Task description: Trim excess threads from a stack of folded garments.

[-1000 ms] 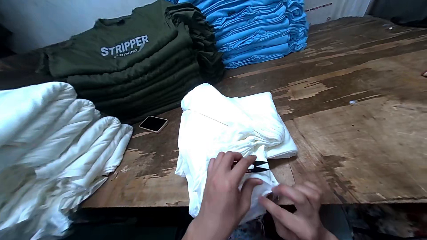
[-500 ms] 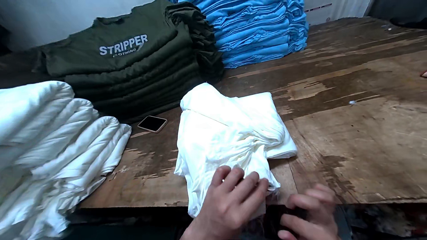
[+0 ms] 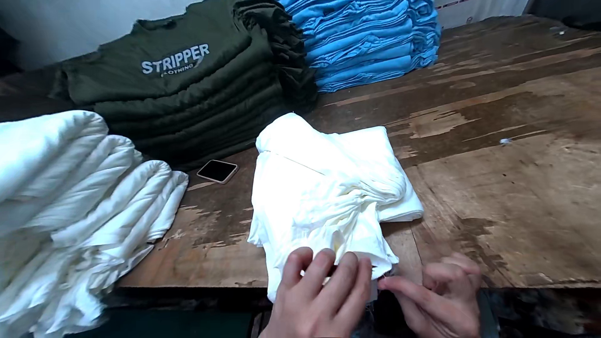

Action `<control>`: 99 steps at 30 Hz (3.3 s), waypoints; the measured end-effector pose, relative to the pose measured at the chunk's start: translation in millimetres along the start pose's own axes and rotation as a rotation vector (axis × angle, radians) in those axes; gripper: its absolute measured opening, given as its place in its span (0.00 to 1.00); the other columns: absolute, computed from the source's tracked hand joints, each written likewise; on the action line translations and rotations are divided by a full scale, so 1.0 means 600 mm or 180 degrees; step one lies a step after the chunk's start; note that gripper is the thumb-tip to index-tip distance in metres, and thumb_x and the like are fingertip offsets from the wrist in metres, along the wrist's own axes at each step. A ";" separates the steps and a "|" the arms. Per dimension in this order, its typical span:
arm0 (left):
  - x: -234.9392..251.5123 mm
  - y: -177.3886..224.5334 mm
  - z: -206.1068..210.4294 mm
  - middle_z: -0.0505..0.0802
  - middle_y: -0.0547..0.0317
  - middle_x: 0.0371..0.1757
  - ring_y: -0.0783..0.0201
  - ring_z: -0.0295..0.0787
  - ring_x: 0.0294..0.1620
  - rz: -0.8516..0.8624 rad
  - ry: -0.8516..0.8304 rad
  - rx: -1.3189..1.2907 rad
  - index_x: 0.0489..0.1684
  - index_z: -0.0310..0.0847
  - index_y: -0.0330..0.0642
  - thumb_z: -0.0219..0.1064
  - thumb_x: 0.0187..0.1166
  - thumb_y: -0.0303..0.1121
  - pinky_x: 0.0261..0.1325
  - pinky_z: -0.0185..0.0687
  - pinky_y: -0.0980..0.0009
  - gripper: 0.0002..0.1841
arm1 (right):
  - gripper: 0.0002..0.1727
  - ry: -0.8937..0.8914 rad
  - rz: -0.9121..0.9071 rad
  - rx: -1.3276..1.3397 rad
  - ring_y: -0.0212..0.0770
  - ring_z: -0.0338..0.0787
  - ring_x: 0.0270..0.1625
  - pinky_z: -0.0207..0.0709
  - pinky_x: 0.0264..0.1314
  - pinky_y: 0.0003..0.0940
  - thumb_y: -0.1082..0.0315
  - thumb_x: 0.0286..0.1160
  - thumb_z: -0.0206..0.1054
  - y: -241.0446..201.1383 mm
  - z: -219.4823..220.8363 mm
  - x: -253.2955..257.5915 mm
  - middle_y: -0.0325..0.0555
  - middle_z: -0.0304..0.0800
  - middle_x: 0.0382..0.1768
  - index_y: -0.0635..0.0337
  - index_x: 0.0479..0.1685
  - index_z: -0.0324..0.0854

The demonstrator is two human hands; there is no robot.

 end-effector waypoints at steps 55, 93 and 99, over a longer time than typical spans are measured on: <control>0.009 -0.013 0.045 0.93 0.56 0.51 0.57 0.90 0.48 -0.1235 -0.0530 -0.0546 0.65 0.89 0.53 0.68 0.81 0.46 0.47 0.84 0.56 0.19 | 0.30 -0.2349 0.0418 0.0232 0.41 0.86 0.54 0.73 0.64 0.51 0.29 0.78 0.58 0.077 -0.092 0.074 0.36 0.91 0.42 0.42 0.26 0.88; -0.007 0.005 0.069 0.89 0.67 0.36 0.66 0.86 0.40 -0.1193 -0.0320 -0.0981 0.38 0.93 0.55 0.65 0.68 0.33 0.41 0.79 0.65 0.10 | 0.23 -0.1311 0.0770 -0.0174 0.44 0.90 0.52 0.80 0.57 0.49 0.41 0.68 0.73 -0.001 -0.018 0.067 0.44 0.92 0.49 0.50 0.47 0.89; 0.021 -0.049 0.062 0.93 0.75 0.35 0.80 0.89 0.35 -0.2202 -0.0712 -0.1810 0.42 0.91 0.53 0.61 0.71 0.25 0.39 0.87 0.77 0.13 | 0.09 -0.0294 0.2633 0.2653 0.36 0.93 0.43 0.90 0.47 0.30 0.80 0.80 0.60 0.000 0.082 0.060 0.47 0.93 0.41 0.69 0.53 0.82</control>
Point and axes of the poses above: each hand's wrist, its own x-axis towards the middle knuckle, its own z-axis out of the palm, y = z × x, the point moved 2 cm from there along x, towards the middle knuckle
